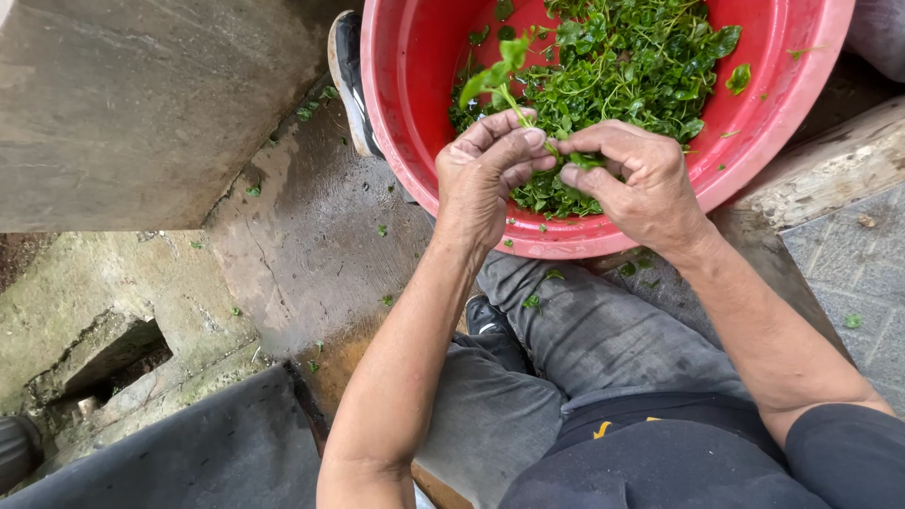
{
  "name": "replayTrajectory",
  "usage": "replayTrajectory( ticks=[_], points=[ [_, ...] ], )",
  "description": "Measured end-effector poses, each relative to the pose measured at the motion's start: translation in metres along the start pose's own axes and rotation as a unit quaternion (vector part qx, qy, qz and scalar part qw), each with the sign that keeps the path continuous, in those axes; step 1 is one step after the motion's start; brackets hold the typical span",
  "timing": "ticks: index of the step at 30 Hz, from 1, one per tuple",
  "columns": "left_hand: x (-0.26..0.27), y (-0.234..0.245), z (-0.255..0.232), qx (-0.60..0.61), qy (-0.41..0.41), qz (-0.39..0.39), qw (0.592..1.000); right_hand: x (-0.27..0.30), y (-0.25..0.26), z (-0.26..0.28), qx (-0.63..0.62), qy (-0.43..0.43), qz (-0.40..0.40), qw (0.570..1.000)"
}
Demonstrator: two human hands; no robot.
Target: The person sits on the ground with a red basin of leafy greens (watercress) and strips leaves from the stems by hand, dropping the trimmed leaves back into the basin and tossing stripped stems onto a pile beside them. They work through the greens one stem at a time, occasionally shifting the pile in the basin.
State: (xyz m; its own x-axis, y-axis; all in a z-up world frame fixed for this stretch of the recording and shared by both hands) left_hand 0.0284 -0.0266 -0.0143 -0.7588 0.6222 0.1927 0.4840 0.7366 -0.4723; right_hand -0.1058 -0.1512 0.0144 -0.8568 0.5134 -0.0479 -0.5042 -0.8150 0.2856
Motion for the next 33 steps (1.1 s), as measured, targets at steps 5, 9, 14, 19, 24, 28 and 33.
replayTrajectory(
  ticks=[5,9,14,19,24,28,33],
  points=[
    [0.004,-0.005,-0.001,0.014,0.0,-0.011,1.0,0.0,-0.003,-0.011,0.0,0.08,-0.003,0.997],
    [0.016,-0.02,-0.016,-0.032,-0.094,0.036,0.994,-0.008,-0.009,-0.041,0.02,-0.085,-0.032,0.996],
    [0.009,-0.009,-0.027,0.006,-0.088,0.005,0.996,-0.018,-0.008,-0.065,0.038,-0.102,-0.014,0.994],
    [0.009,0.01,-0.022,0.081,-0.029,-0.044,0.995,-0.051,0.026,-0.013,0.424,0.14,-0.211,0.87],
    [0.008,0.007,-0.012,0.065,-0.021,-0.041,0.997,-0.03,0.006,-0.002,0.1,0.012,-0.035,0.994],
    [0.013,0.01,0.002,0.016,-0.016,-0.008,1.0,0.0,-0.036,-0.025,-0.281,-0.157,0.08,0.943],
    [0.011,0.013,-0.021,-0.053,-0.049,-0.018,0.997,0.027,-0.022,-0.022,-0.239,-0.153,0.053,0.957]
  ],
)
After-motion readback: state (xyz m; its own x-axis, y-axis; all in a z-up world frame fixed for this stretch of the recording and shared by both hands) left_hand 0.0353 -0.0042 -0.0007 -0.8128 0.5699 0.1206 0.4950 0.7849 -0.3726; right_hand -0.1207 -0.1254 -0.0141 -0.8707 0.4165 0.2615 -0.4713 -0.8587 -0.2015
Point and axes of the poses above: each hand's wrist, its own x-axis away from the middle knuckle, its own y-axis out of the back of the hand, z = x × y, the point moved 4 cm from there along -x, towards the middle knuckle, and after that the axes turned 10 degrees about -y, right-handed, at the moved point
